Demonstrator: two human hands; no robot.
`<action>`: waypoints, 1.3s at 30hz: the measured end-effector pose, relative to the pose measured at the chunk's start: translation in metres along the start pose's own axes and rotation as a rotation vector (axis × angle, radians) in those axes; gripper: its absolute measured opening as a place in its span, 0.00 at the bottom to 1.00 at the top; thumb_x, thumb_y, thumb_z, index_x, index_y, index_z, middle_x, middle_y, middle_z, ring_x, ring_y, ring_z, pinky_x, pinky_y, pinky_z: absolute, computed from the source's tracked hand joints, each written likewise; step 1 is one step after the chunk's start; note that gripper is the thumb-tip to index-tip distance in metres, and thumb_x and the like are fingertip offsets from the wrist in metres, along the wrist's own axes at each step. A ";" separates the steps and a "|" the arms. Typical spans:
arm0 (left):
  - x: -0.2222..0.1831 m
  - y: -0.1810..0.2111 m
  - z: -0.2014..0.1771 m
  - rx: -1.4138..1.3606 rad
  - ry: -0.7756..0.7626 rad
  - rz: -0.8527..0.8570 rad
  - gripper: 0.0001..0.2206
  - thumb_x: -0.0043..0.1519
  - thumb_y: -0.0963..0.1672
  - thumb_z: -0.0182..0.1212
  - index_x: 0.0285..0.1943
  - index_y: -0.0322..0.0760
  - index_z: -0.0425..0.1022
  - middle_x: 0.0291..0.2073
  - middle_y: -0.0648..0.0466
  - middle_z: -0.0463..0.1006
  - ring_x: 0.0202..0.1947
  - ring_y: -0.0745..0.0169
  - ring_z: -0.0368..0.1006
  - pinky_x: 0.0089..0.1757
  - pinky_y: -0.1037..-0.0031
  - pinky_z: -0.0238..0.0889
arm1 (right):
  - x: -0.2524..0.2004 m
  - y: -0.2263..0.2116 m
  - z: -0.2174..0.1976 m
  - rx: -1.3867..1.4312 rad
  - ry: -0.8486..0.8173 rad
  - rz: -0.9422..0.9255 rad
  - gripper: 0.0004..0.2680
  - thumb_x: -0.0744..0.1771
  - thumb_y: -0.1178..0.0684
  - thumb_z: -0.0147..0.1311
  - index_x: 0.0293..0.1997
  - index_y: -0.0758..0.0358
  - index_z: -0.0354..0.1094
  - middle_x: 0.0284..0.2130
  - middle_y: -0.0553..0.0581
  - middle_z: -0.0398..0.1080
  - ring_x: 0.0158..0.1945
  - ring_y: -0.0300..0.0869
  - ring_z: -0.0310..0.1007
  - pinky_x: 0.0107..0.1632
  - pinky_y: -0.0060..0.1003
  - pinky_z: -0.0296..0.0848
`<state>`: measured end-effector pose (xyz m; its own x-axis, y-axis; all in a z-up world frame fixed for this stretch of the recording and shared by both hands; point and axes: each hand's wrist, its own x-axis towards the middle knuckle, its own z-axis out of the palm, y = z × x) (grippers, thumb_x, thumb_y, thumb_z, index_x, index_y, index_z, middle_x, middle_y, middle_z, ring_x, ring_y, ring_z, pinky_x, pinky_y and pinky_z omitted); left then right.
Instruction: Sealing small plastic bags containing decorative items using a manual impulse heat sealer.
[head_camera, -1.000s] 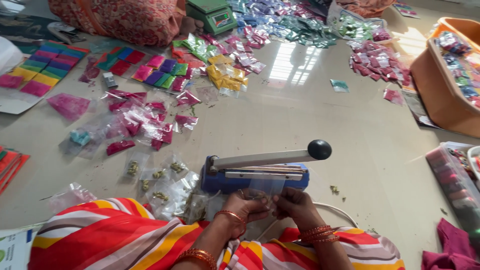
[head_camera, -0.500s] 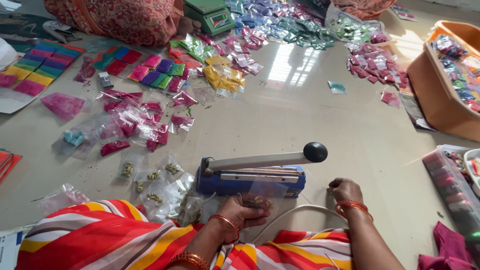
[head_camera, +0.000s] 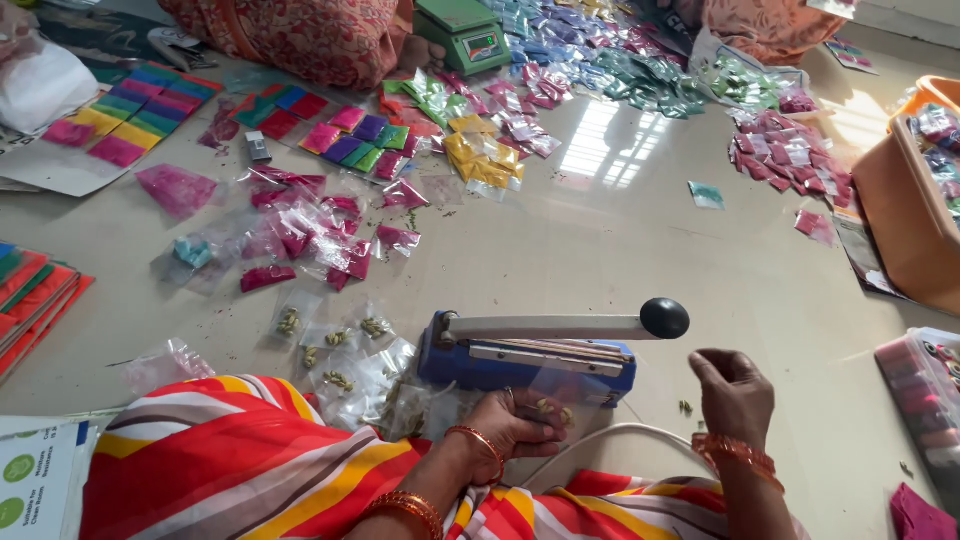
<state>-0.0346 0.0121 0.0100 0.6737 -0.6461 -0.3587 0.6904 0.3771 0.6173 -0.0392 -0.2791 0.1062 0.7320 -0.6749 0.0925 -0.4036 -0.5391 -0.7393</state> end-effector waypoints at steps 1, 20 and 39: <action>-0.001 -0.001 -0.001 0.000 0.000 0.000 0.12 0.58 0.32 0.64 0.49 0.31 0.79 0.44 0.49 0.84 0.44 0.59 0.82 0.45 0.66 0.79 | -0.009 -0.006 0.003 0.000 0.000 0.000 0.10 0.67 0.50 0.61 0.49 0.63 0.78 0.44 0.62 0.80 0.45 0.47 0.79 0.49 0.40 0.76; -0.007 0.008 0.013 0.002 -0.011 0.064 0.10 0.58 0.37 0.68 0.48 0.34 0.80 0.41 0.50 0.85 0.40 0.61 0.83 0.43 0.68 0.80 | -0.059 0.030 0.059 0.620 -0.658 0.109 0.12 0.66 0.50 0.58 0.47 0.69 0.77 0.36 0.56 0.79 0.42 0.41 0.75 0.47 0.38 0.74; 0.026 0.006 -0.002 0.126 0.517 0.022 0.15 0.60 0.50 0.69 0.44 0.34 0.79 0.36 0.53 0.84 0.32 0.59 0.82 0.27 0.69 0.74 | -0.068 0.002 0.107 0.202 -0.504 0.158 0.10 0.65 0.48 0.63 0.36 0.66 0.76 0.24 0.57 0.79 0.26 0.39 0.80 0.30 0.34 0.77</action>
<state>-0.0120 -0.0012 0.0031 0.7518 -0.2156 -0.6232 0.6589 0.2841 0.6966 -0.0310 -0.1810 0.0272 0.8627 -0.3891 -0.3231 -0.4530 -0.3103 -0.8357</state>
